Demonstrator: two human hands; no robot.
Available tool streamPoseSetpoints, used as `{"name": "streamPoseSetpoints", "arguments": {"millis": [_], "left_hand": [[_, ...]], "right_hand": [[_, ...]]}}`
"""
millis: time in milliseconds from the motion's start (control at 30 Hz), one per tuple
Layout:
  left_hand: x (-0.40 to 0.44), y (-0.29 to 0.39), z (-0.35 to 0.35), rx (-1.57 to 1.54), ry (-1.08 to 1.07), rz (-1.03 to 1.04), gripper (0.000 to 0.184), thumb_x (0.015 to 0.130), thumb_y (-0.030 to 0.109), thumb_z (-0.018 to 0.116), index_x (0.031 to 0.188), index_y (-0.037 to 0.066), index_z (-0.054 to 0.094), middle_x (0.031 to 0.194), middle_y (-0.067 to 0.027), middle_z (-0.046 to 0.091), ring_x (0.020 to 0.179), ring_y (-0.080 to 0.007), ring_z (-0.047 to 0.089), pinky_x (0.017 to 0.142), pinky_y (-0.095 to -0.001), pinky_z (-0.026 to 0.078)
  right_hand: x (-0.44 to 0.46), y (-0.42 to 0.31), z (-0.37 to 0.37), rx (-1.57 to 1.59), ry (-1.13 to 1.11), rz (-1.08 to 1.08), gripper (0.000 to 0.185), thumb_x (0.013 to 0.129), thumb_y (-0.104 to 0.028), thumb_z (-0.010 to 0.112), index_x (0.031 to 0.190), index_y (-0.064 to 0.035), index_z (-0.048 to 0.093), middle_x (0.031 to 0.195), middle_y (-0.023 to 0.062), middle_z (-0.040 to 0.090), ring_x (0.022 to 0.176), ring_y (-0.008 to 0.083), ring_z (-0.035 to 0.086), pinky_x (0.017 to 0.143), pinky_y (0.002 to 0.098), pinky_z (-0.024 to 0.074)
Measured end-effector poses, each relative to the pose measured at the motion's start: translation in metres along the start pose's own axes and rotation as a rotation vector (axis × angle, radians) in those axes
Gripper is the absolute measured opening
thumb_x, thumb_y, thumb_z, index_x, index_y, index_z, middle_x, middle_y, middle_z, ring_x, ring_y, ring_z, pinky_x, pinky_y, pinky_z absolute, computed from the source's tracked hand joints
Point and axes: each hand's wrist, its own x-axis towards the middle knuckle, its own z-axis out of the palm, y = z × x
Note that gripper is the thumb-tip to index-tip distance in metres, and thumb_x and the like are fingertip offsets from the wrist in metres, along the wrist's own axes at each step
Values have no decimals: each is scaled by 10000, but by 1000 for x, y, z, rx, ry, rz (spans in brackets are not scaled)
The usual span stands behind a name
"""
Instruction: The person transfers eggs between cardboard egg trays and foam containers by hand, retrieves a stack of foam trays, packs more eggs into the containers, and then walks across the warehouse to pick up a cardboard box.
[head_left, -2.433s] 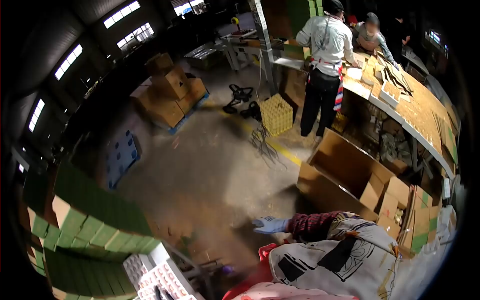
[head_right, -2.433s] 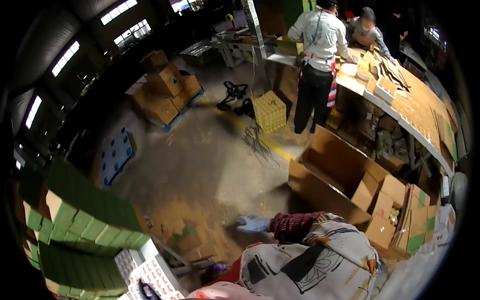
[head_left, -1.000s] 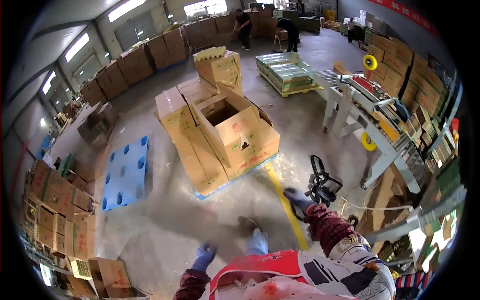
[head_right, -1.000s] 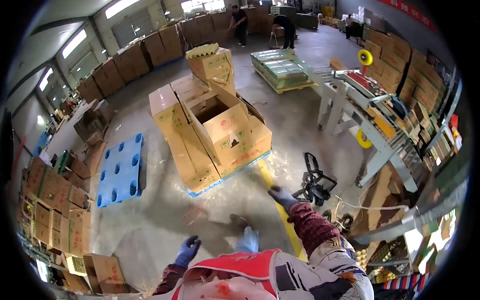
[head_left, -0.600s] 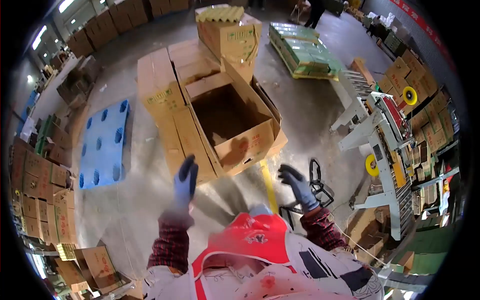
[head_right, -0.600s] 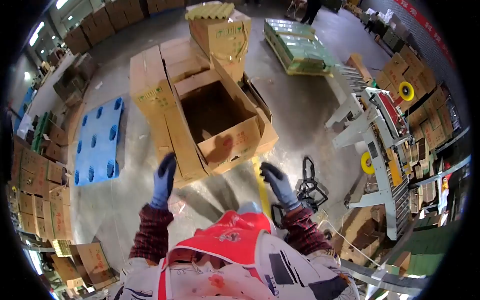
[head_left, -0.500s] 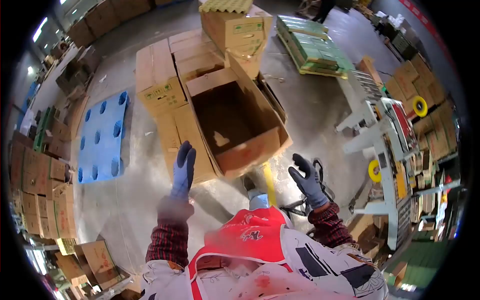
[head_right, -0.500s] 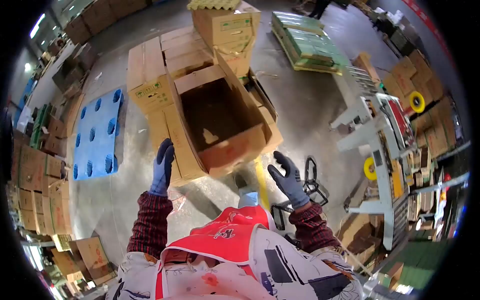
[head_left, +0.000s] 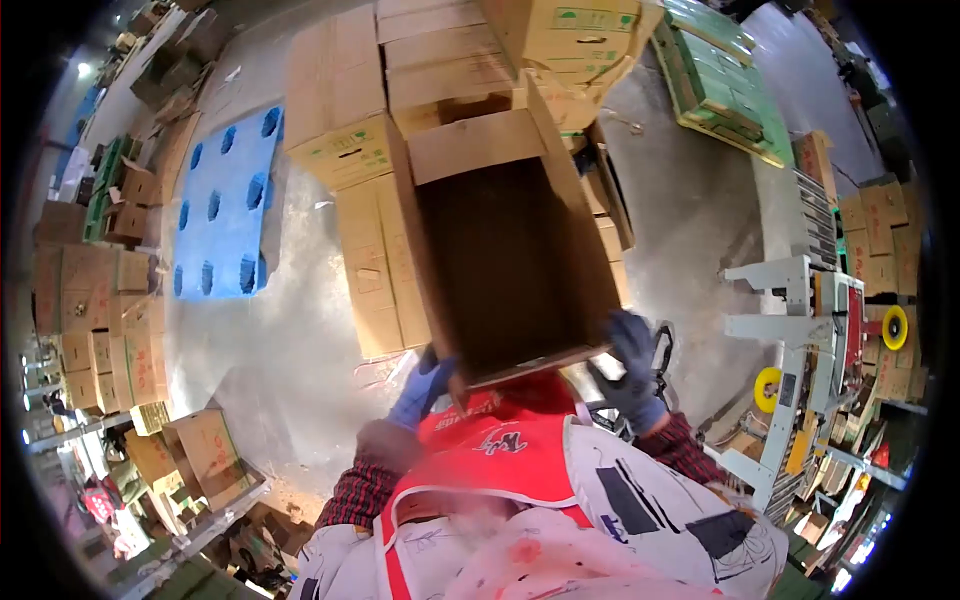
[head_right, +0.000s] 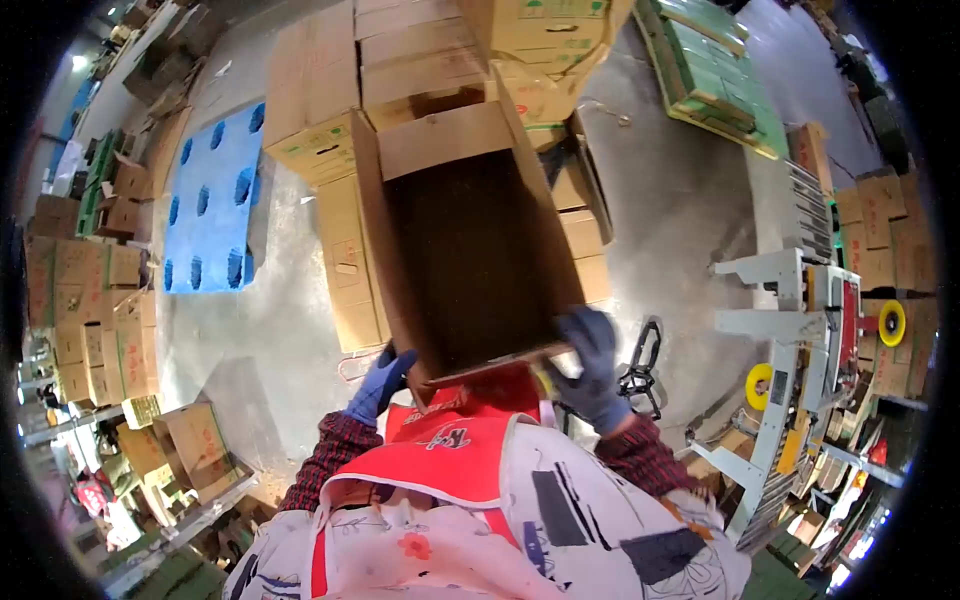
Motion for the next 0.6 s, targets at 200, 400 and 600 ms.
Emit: {"name": "streamPoseSetpoints", "arguments": {"millis": [200,400,600], "left_hand": [[58,-68,-26,342,-77,254,816,821,234,762,1486,70,318,1171,-126,593,1015,-211,599,852,-351,530],[43,-8,0,24,-520,33,641,865,217,726,1393,26,417,1231,-97,575,1032,-192,586,906,-341,514],[29,7,0,291,-849,23,849,886,500,677,1498,36,314,1244,-77,589,1088,-167,566,923,-307,486]], "right_hand": [[-127,133,80,1107,320,1370,749,894,-609,578,1462,-153,404,1479,136,435,1336,326,413,1084,516,347],[-189,47,205,1419,458,1772,881,823,-734,558,1497,-230,296,1515,91,366,1344,372,395,1045,592,358],[-142,-77,269,944,-471,953,933,823,-727,567,1532,-233,215,1555,90,311,1368,376,370,1072,603,328]]}}
